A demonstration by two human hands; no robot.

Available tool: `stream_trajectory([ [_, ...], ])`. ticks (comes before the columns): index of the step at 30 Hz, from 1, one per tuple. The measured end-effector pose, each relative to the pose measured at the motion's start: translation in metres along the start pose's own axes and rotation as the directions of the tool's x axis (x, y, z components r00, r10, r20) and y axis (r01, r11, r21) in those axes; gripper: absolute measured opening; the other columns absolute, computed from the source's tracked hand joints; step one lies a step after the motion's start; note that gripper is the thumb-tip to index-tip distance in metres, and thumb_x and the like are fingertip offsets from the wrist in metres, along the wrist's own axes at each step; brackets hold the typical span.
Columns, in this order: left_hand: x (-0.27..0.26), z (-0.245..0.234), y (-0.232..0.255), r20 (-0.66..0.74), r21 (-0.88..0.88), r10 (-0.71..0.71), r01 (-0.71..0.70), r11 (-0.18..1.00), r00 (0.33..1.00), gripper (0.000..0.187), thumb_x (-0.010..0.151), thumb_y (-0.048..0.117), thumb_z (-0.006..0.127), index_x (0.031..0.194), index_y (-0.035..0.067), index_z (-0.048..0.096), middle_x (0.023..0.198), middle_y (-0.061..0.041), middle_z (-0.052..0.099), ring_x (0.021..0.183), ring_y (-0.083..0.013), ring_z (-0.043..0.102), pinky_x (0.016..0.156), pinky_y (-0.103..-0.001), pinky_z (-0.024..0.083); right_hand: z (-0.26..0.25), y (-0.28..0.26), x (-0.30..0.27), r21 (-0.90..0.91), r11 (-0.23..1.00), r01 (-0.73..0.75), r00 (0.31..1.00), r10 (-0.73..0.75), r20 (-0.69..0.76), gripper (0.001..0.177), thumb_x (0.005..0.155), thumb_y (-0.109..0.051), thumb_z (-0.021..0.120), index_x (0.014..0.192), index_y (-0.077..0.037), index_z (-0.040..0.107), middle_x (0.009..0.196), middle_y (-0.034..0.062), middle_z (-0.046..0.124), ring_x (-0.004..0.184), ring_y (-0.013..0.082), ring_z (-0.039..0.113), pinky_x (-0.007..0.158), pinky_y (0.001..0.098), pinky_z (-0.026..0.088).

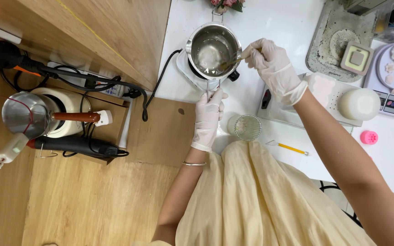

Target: The person is making decorative candles by melting wax and pouring it into small flower molds.

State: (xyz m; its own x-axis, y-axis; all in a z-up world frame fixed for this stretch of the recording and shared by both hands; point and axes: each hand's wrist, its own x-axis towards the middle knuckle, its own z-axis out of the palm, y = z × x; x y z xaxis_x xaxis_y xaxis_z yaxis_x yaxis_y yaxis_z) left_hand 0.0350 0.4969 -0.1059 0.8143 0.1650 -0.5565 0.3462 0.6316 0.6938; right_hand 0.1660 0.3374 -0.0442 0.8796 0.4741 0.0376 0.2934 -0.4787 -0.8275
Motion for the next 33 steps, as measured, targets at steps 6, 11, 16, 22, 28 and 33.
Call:
stream_trajectory([
  [6,0.01,-0.003,-0.009,0.024,0.06,-0.006,0.004,0.998,1.0,0.022,0.099,0.025,0.064,0.091,0.004,0.067,0.061,0.005,0.048,0.046,-0.0035,0.038,0.042,-0.022,0.03,0.036,-0.021,0.0,0.359,0.917,-0.175,0.982,0.189,-0.004,0.018,0.108,-0.009,0.051,0.114,-0.002,0.066,0.092,0.0037,0.066,0.08,0.0082,0.061,0.074,0.0225,0.054],
  [11,0.007,-0.002,-0.002,-0.005,0.058,-0.007,0.007,0.998,1.0,0.023,0.099,0.025,0.065,0.092,0.003,0.068,0.061,0.004,0.049,0.046,-0.0045,0.039,0.041,-0.022,0.031,0.03,-0.014,0.019,0.223,0.971,-0.082,0.987,0.11,-0.12,0.018,0.109,-0.01,0.055,0.115,-0.001,0.069,0.09,0.0038,0.064,0.075,0.008,0.055,0.067,0.0224,0.05],
  [16,0.008,-0.003,-0.005,-0.02,0.024,-0.024,0.025,0.999,1.0,0.022,0.099,0.025,0.067,0.093,0.003,0.067,0.063,0.002,0.054,0.047,-0.0044,0.042,0.043,-0.021,0.033,0.011,-0.019,0.01,-0.037,0.923,-0.382,0.921,0.377,-0.101,0.019,0.104,-0.01,0.058,0.107,-0.003,0.075,0.067,0.0023,0.062,0.054,0.01,0.047,0.049,0.028,0.038],
  [22,0.011,-0.006,-0.014,-0.019,0.052,0.018,-0.017,0.998,1.0,0.022,0.099,0.025,0.065,0.094,0.004,0.068,0.063,0.002,0.057,0.047,-0.0045,0.045,0.044,-0.02,0.036,0.038,-0.02,0.015,-0.213,0.972,-0.102,0.989,0.075,-0.127,0.019,0.101,-0.013,0.059,0.103,-0.004,0.076,0.075,0.0155,0.07,0.063,0.025,0.065,0.059,0.0372,0.051],
  [28,0.005,-0.008,-0.009,-0.03,0.05,0.046,-0.045,0.998,0.998,0.018,0.098,0.022,0.067,0.094,0.005,0.067,0.064,0.002,0.057,0.048,-0.0046,0.044,0.044,-0.02,0.036,0.017,-0.044,0.009,-0.598,0.79,-0.135,0.99,0.128,-0.054,0.02,0.098,-0.019,0.063,0.092,-0.005,0.077,0.079,0.0217,0.07,0.072,0.0403,0.067,0.069,0.0479,0.054],
  [33,0.003,-0.004,-0.009,-0.035,0.03,0.048,-0.047,0.998,0.998,0.015,0.097,0.02,0.067,0.095,0.005,0.067,0.065,0.003,0.056,0.049,-0.0034,0.043,0.043,-0.02,0.034,0.024,-0.032,0.02,-0.533,0.846,-0.01,1.0,0.017,0.008,0.019,0.096,-0.018,0.062,0.094,-0.009,0.079,0.08,0.0176,0.071,0.071,0.0377,0.068,0.069,0.0454,0.055],
])
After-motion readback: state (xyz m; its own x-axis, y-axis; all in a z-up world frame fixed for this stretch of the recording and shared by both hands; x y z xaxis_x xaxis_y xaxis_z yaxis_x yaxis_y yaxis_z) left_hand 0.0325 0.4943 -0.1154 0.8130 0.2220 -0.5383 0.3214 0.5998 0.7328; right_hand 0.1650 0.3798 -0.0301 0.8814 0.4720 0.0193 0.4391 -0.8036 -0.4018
